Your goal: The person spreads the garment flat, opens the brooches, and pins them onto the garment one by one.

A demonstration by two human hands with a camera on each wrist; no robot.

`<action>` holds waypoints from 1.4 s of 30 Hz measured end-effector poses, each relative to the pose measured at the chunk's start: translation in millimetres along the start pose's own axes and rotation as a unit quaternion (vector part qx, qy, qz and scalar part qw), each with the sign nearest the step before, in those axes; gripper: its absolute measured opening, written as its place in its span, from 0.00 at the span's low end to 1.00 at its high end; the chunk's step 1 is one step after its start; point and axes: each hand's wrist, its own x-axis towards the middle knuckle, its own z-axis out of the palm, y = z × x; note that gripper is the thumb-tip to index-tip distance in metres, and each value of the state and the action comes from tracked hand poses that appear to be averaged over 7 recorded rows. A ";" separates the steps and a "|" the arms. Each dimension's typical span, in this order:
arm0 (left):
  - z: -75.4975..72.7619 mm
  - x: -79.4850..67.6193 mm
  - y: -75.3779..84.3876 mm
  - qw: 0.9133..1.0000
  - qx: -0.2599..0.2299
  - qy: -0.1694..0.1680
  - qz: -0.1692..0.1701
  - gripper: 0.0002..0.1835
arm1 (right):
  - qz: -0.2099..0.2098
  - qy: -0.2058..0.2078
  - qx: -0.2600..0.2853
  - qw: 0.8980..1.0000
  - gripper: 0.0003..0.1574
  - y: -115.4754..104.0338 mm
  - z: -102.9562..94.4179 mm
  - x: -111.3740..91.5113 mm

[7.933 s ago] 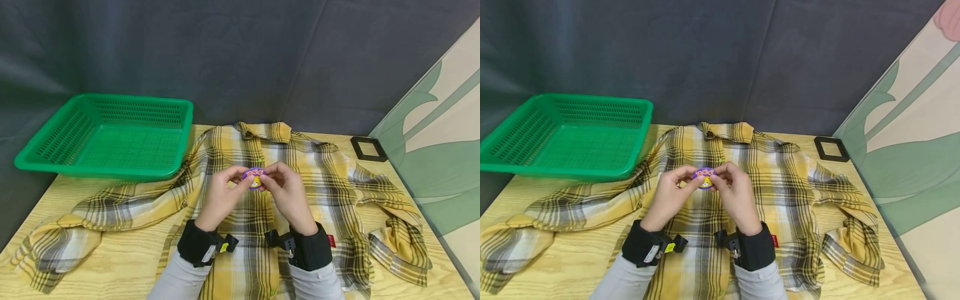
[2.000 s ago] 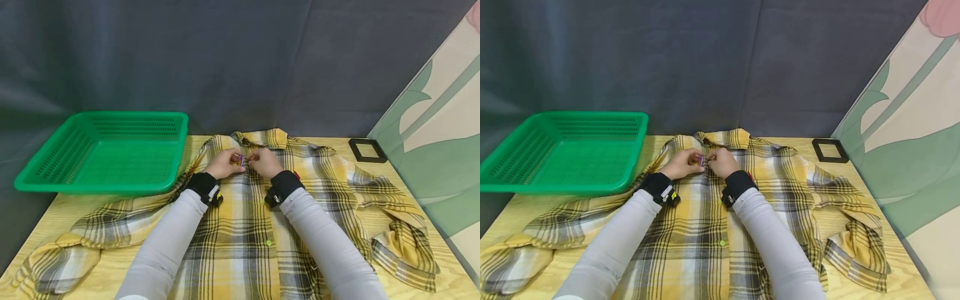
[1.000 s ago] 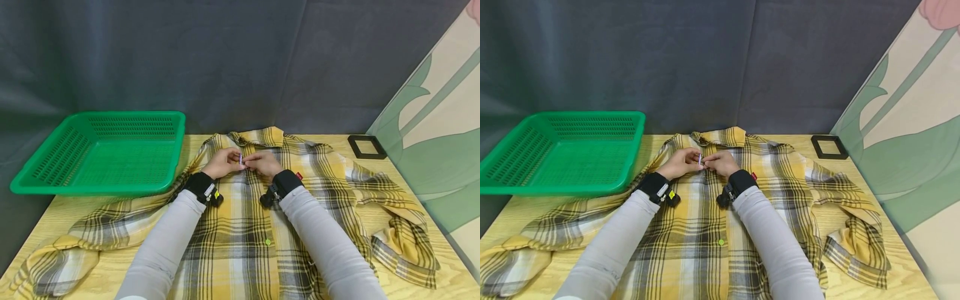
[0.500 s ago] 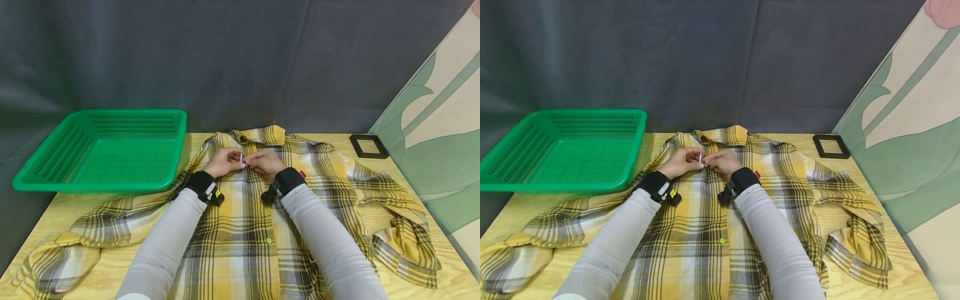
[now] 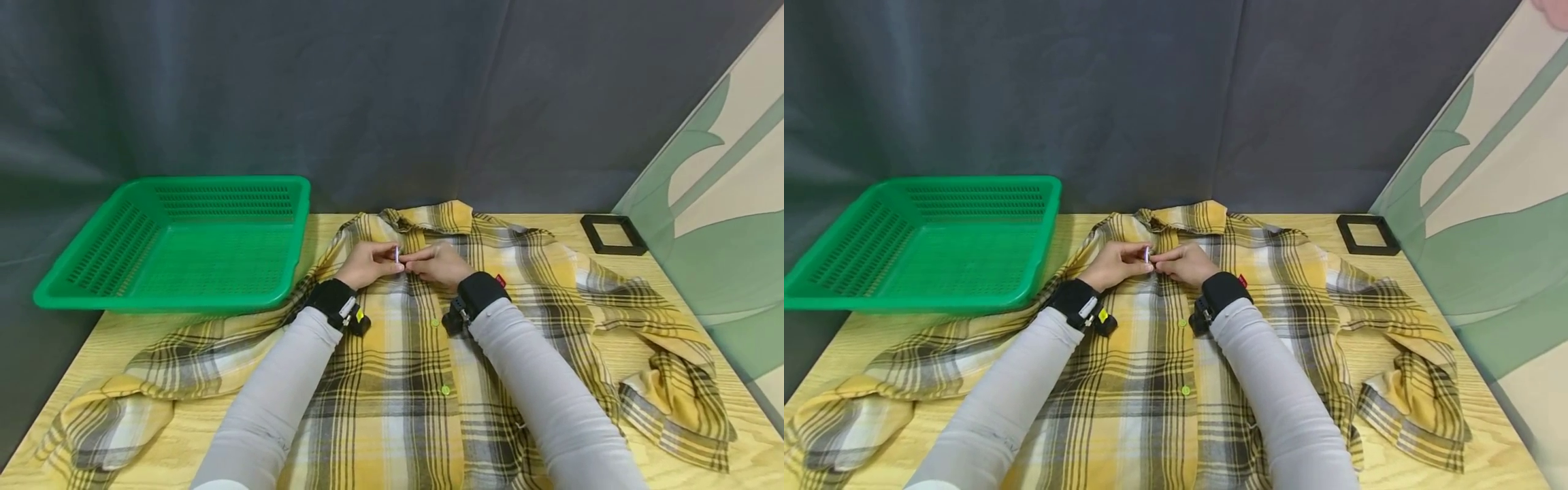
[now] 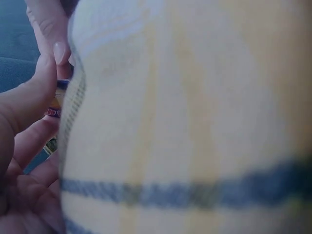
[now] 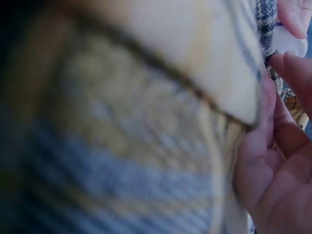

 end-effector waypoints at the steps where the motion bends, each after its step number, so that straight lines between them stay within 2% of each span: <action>1: -0.3 0.3 0.7 1.000 0.002 0.002 0.001 0.27 | -0.003 -0.002 -0.008 1.000 0.21 -0.8 -0.3 -0.2; 10: -2.2 -0.2 2.9 1.000 0.013 0.005 0.001 0.28 | -0.014 -0.027 -0.022 0.999 0.23 -1.2 -0.2 -1.3; 20: -3.1 -3.2 -2.7 1.000 0.014 -0.015 0.009 0.28 | -0.019 -0.062 -0.011 0.998 0.25 3.6 -2.4 -4.1; 25: -2.9 -3.1 -5.9 0.999 -0.016 -0.029 0.010 0.28 | -0.009 -0.064 0.020 0.998 0.25 6.2 -4.7 -4.3; 32: -3.3 -3.3 -7.1 0.999 -0.025 -0.021 -0.010 0.28 | -0.010 -0.068 0.010 0.998 0.26 5.4 -4.8 -4.0; 42: -2.0 -2.0 -10.3 0.998 -0.056 -0.023 -0.008 0.28 | -0.001 -0.043 0.027 0.999 0.25 3.4 -3.6 -7.2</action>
